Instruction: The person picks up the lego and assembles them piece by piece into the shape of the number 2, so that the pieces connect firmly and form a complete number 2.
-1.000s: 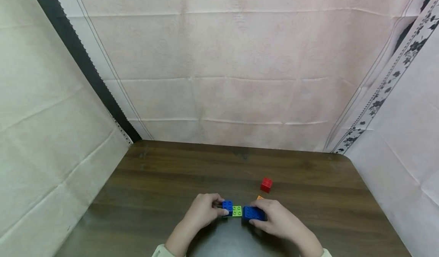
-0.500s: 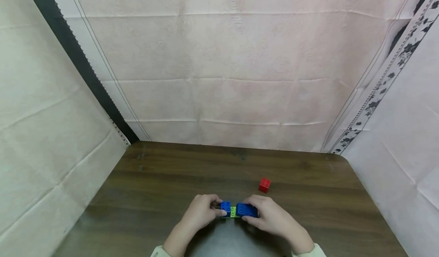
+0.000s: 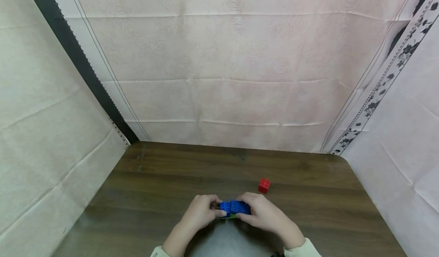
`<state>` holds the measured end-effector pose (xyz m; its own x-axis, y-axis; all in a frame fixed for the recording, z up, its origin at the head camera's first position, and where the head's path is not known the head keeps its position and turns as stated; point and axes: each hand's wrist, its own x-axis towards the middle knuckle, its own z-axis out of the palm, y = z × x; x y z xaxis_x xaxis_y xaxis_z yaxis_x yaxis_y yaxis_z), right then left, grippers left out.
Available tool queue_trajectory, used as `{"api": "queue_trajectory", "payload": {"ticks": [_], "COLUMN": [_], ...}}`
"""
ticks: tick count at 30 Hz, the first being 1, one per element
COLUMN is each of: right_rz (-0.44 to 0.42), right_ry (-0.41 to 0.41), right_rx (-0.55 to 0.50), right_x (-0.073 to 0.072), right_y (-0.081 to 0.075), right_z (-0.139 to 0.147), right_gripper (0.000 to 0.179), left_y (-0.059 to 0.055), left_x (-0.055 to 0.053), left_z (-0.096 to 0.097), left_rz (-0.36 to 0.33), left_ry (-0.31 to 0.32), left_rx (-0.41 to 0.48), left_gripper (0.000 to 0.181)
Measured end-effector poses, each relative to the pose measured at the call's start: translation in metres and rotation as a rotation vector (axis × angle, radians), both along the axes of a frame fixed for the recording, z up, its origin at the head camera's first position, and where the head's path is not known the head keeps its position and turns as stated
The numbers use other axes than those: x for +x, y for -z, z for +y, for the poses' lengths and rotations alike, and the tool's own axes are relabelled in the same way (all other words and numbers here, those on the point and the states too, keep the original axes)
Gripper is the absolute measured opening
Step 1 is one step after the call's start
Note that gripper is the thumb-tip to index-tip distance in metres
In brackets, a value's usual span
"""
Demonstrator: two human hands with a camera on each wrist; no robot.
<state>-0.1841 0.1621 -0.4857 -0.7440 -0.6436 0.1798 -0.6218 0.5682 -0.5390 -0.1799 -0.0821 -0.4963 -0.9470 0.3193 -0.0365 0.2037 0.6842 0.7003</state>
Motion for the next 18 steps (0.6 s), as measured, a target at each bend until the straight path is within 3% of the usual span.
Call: {"api": "queue_trajectory", "payload": {"ticks": [18], "right_rz": [-0.040], "right_ry": [0.021], "right_rx": [0.001], "right_x": [-0.007], "right_y": [0.005], "right_z": [-0.014], "right_gripper": [0.035], "left_y": [-0.001], "left_x": [0.000], "left_z": [-0.001], "left_rz": [-0.013], "left_ry": [0.006], "left_rx": [0.004], "left_gripper": [0.022]}}
